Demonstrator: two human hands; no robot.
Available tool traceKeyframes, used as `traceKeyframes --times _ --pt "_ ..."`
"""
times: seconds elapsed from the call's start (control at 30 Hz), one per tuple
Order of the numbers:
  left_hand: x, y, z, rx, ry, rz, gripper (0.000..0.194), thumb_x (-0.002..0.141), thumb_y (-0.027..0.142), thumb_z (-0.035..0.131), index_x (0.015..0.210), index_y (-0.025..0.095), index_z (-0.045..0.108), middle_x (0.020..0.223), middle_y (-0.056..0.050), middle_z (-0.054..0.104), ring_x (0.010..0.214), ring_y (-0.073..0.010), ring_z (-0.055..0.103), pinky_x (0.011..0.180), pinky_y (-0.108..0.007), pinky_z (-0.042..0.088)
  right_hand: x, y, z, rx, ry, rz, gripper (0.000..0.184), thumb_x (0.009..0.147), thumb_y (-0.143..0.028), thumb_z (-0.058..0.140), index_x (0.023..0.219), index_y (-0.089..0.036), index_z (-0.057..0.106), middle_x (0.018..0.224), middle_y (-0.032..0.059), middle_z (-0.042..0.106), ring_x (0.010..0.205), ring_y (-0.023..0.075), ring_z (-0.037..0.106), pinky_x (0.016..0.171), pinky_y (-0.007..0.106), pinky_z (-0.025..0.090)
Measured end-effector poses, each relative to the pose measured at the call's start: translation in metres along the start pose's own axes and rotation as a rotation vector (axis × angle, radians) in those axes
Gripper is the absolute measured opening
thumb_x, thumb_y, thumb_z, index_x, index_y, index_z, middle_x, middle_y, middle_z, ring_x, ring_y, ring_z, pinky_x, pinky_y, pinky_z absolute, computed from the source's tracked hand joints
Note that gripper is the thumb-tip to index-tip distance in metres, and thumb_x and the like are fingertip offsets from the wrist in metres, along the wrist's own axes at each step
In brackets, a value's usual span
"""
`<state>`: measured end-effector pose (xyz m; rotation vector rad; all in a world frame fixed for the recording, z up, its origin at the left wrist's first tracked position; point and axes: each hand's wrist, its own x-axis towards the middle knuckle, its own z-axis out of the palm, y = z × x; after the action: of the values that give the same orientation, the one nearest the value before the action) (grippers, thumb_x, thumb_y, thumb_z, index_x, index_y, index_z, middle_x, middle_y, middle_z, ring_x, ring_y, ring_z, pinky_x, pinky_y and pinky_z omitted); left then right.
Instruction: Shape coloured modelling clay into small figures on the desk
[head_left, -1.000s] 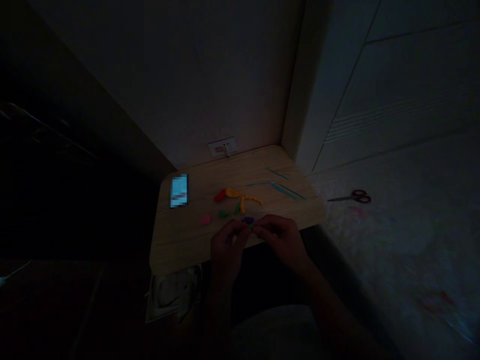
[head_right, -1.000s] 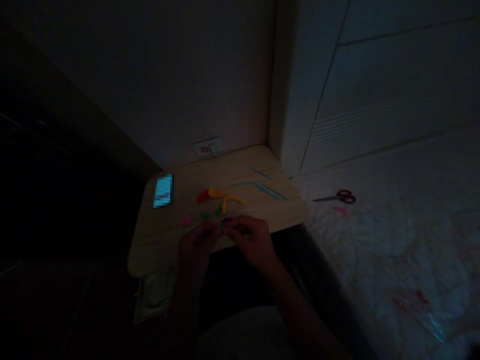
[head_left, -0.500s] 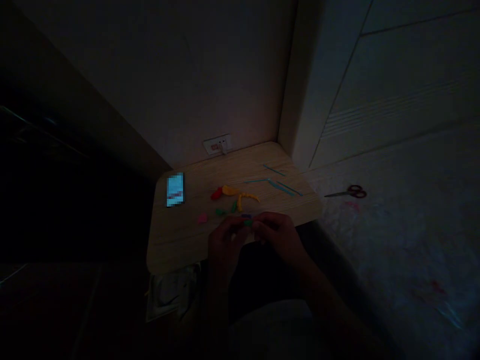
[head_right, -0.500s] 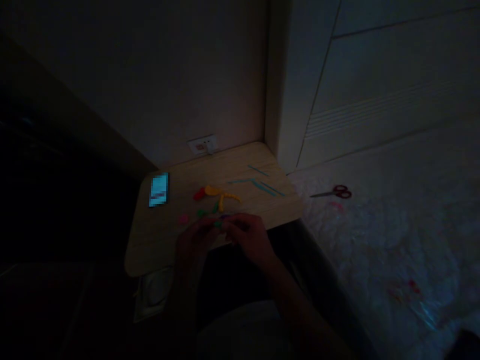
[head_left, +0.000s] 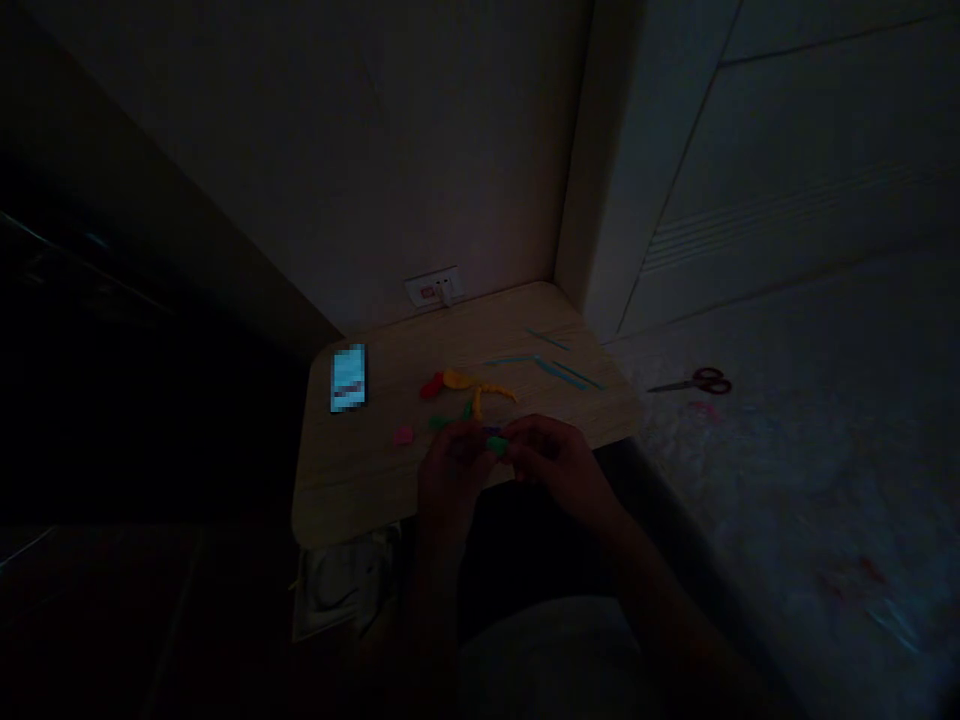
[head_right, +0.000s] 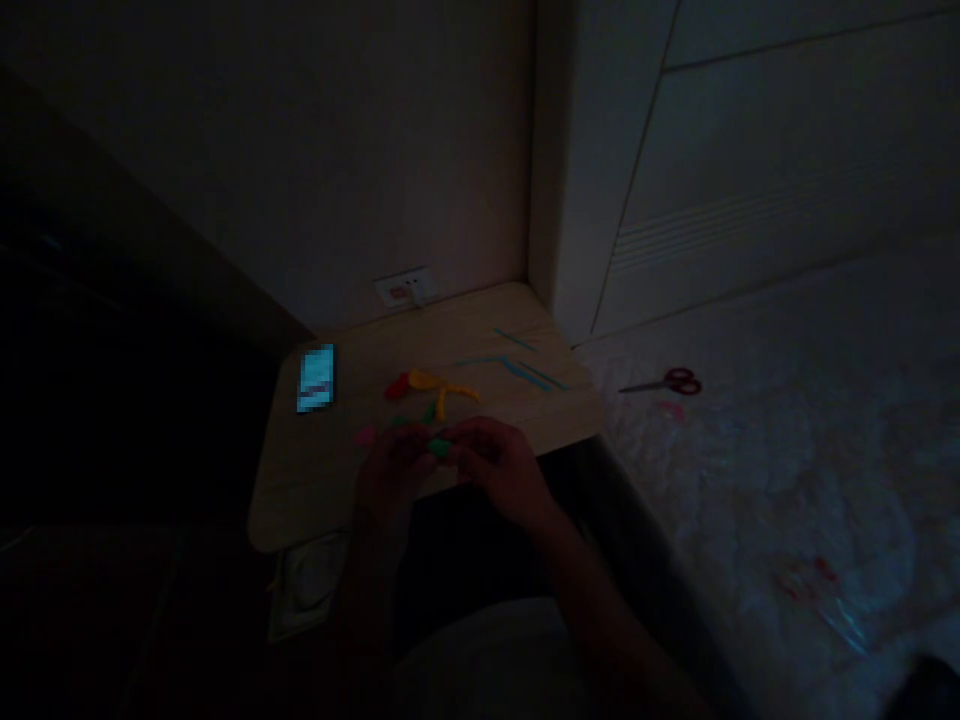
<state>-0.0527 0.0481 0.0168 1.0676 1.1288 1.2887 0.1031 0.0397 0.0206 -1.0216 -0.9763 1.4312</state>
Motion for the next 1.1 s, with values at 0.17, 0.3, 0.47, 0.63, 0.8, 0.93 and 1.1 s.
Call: traceKeyframes --times 0.17,0.3,0.47,0.63,0.8,0.93,1.1 --pt "-0.004 0.002 0.000 0.098 -0.091 0.045 0.027 0.072 0.023 0.087 0.097 0.019 0.079 0.092 -0.005 0.077 0.082 -0.0170 0.072 0.077 -0.026 0.058 0.000 0.001 -0.003 0.008 -0.013 0.003 0.025 0.077 -0.042 0.083 0.085 -0.021 0.071 0.060 -0.0045 0.066 0.050 0.0104 0.057 0.049 0.022 0.045" --pt "-0.002 0.000 -0.003 0.083 -0.058 0.054 0.015 0.074 0.024 0.085 0.087 0.020 0.080 0.092 -0.005 0.080 0.086 -0.0192 0.075 0.082 -0.029 0.060 0.000 0.001 -0.005 0.002 -0.029 -0.010 0.029 0.082 -0.047 0.079 0.090 -0.020 0.073 0.066 -0.0016 0.069 0.049 0.0097 0.057 0.046 0.021 0.041" --pt "0.000 -0.003 -0.005 0.051 -0.065 0.073 0.031 0.072 0.026 0.088 0.102 0.021 0.080 0.100 -0.007 0.081 0.090 -0.0203 0.076 0.083 -0.030 0.061 0.000 0.000 -0.006 -0.012 -0.024 -0.032 0.033 0.085 -0.051 0.076 0.091 -0.019 0.072 0.069 0.0004 0.069 0.054 0.0106 0.057 0.047 0.022 0.042" --pt "-0.002 0.001 -0.004 0.065 -0.076 0.049 0.023 0.071 0.023 0.086 0.093 0.021 0.081 0.094 -0.005 0.081 0.085 -0.0184 0.075 0.079 -0.027 0.061 0.000 0.001 -0.006 -0.038 -0.041 -0.024 0.028 0.082 -0.044 0.080 0.092 -0.019 0.073 0.067 -0.0014 0.066 0.055 0.0105 0.055 0.050 0.023 0.044" --pt "-0.004 0.002 -0.001 0.064 -0.039 0.041 0.024 0.066 0.020 0.088 0.089 0.020 0.080 0.084 -0.003 0.080 0.078 -0.0169 0.074 0.073 -0.025 0.059 0.001 0.004 -0.008 -0.053 -0.056 -0.038 0.022 0.079 -0.034 0.081 0.095 -0.021 0.075 0.077 0.0002 0.072 0.062 0.0118 0.060 0.056 0.024 0.048" --pt "-0.003 -0.008 0.003 0.089 -0.032 0.080 0.020 0.067 0.021 0.087 0.085 0.020 0.079 0.083 -0.003 0.078 0.077 -0.0160 0.072 0.074 -0.025 0.057 0.001 0.009 -0.017 -0.141 -0.042 -0.047 0.018 0.080 -0.032 0.080 0.092 -0.020 0.075 0.084 0.0028 0.075 0.071 0.0152 0.065 0.064 0.027 0.052" --pt "-0.001 -0.035 0.014 0.101 -0.039 0.074 0.017 0.069 0.022 0.086 0.084 0.019 0.078 0.081 -0.003 0.075 0.077 -0.0162 0.069 0.076 -0.027 0.056 0.001 0.020 -0.037 -0.241 0.017 -0.070 0.016 0.082 -0.034 0.076 0.089 -0.020 0.075 0.085 0.0038 0.075 0.078 0.0186 0.067 0.073 0.031 0.052"
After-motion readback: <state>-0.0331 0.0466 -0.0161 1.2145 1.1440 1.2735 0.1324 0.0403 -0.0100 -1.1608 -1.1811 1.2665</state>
